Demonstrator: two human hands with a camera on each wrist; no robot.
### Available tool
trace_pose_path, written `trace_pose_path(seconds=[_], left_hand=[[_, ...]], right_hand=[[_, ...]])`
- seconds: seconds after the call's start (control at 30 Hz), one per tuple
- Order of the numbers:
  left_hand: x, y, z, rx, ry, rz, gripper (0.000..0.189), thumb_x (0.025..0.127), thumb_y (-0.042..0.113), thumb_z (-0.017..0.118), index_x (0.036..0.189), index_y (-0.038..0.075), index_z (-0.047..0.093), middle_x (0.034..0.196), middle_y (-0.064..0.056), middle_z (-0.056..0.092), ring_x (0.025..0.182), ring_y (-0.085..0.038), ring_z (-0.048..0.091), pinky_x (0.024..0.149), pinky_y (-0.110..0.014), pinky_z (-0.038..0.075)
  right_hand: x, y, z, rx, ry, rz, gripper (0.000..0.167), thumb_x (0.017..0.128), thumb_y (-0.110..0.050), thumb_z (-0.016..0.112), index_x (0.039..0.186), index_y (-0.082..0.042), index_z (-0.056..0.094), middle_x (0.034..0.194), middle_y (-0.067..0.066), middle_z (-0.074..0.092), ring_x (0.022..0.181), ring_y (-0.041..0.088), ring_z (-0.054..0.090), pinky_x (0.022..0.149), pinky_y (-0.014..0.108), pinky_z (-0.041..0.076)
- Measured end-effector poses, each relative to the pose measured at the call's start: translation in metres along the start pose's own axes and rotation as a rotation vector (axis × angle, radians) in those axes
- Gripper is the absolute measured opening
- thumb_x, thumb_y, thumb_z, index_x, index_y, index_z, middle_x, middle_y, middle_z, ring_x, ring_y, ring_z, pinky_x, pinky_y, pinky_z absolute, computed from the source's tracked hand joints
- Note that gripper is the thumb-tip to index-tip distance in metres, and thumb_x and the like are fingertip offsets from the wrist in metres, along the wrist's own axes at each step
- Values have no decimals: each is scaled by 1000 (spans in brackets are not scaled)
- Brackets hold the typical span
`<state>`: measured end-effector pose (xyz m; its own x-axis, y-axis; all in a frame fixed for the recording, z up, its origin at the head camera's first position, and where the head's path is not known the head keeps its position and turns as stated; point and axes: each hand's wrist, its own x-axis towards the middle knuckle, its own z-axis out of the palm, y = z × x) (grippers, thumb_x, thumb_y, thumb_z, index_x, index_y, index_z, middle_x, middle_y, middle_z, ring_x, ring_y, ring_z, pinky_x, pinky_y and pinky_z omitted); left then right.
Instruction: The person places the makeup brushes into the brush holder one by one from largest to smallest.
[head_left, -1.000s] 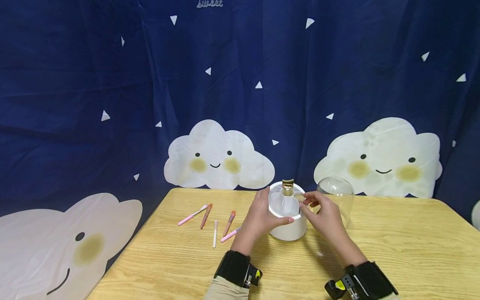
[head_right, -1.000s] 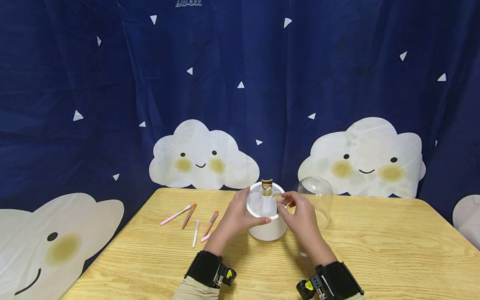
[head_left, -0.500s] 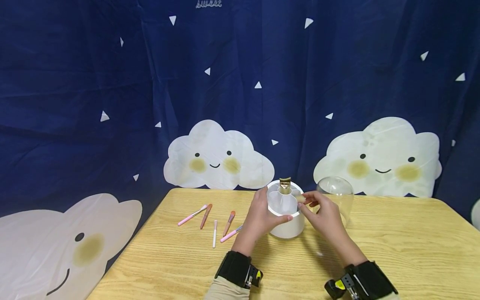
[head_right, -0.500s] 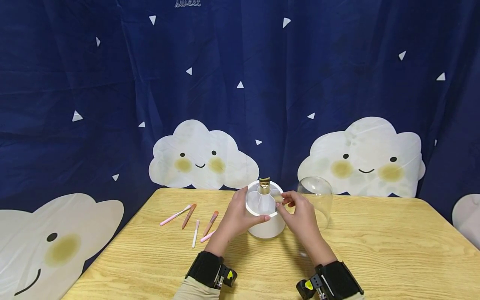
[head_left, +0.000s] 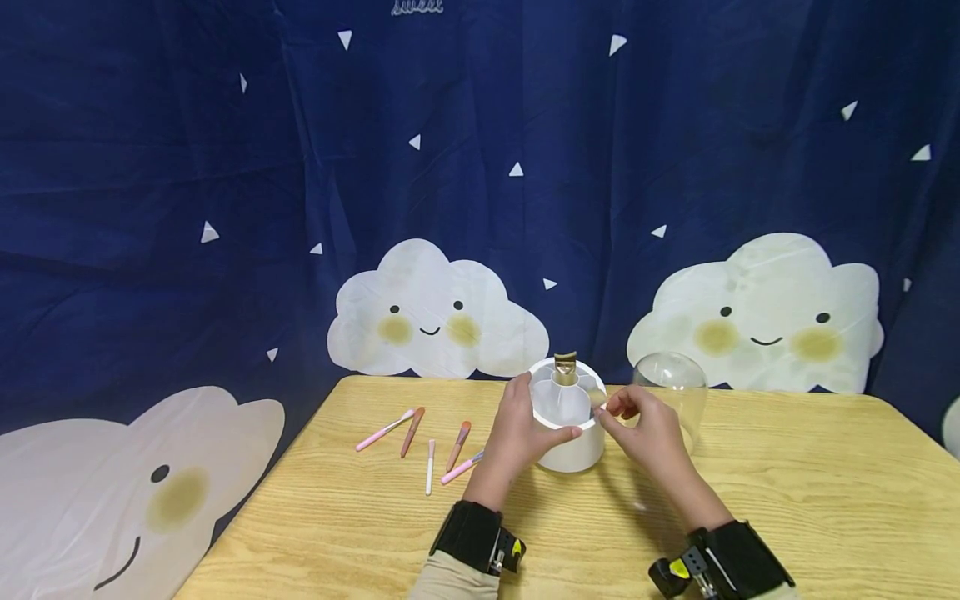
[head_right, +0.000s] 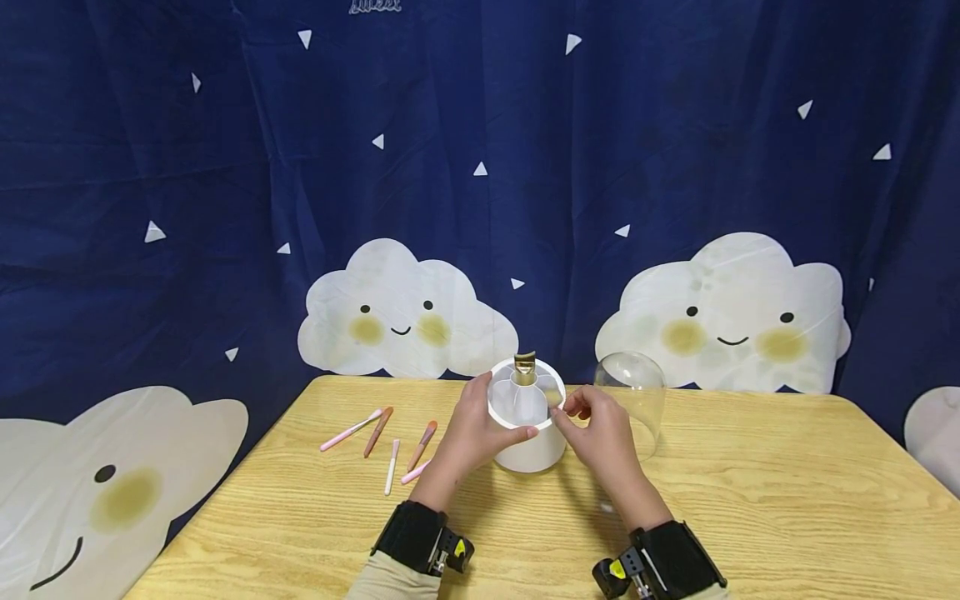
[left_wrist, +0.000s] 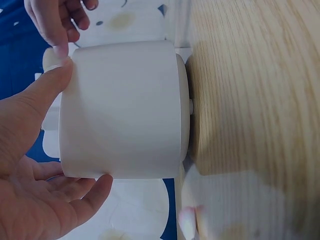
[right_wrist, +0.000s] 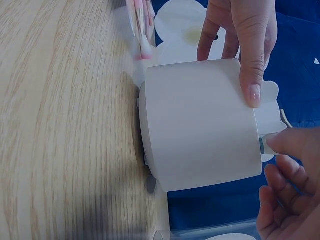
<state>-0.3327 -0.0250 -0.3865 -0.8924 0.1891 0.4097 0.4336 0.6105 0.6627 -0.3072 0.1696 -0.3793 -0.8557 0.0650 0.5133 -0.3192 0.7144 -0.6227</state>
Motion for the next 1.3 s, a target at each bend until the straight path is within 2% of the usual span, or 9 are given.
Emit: trace_pose_path(seconds=[0.1, 0.2, 0.5, 0.73, 1.0, 1.1, 1.3], left_hand=[[0, 1, -1, -2, -1, -1, 106, 72, 39, 93, 149, -6, 35, 147, -19, 44, 127, -30, 54, 105, -42, 48], [0, 2, -1, 6, 1, -3, 107, 72, 40, 93, 149, -6, 35, 147, -19, 45, 127, -31, 54, 105, -43, 49], [-1, 3, -2, 49, 16, 26, 112, 69, 43, 94, 150, -7, 35, 145, -22, 46, 130, -34, 52, 105, -44, 48], [-2, 3, -5, 30, -16, 15, 115, 65, 38, 96, 151, -8, 34, 145, -23, 45, 130, -35, 50, 104, -47, 49], [-1, 4, -7, 22, -24, -1, 112, 67, 35, 96, 150, -8, 34, 146, -23, 45, 131, -36, 50, 105, -47, 48], [0, 3, -7, 19, -24, -9, 111, 68, 35, 96, 150, -8, 35, 146, -24, 45, 131, -37, 50, 106, -48, 47], [0, 4, -8, 27, -23, -10, 111, 68, 35, 96, 150, -8, 35, 145, -24, 46, 131, -38, 51, 105, -48, 48]], right_hand=[[0, 1, 0, -11, -4, -22, 11, 85, -10, 79, 88, -2, 71, 86, 9, 69, 84, 27, 64, 77, 41, 54], [1, 2, 1, -6, -1, -64, 10, 85, -6, 76, 93, 0, 75, 90, 12, 71, 85, 29, 65, 79, 47, 54], [-1, 5, 3, -2, 8, -183, 25, 81, 10, 62, 101, 5, 76, 104, 22, 68, 95, 38, 63, 78, 49, 52], [-3, 9, 10, -21, 9, -260, 27, 81, 10, 66, 107, 7, 75, 102, 23, 65, 97, 42, 58, 80, 52, 47], [-3, 8, 10, -23, -20, -236, 28, 86, 7, 64, 112, 7, 73, 105, 26, 62, 102, 44, 56, 83, 56, 44], [-3, 6, 10, -6, -1, -228, 25, 88, 7, 63, 111, 7, 73, 109, 28, 63, 103, 43, 57, 82, 53, 47], [-2, 5, 9, 13, 46, -234, 20, 87, 4, 66, 105, 7, 74, 107, 25, 65, 94, 36, 59, 77, 46, 50]])
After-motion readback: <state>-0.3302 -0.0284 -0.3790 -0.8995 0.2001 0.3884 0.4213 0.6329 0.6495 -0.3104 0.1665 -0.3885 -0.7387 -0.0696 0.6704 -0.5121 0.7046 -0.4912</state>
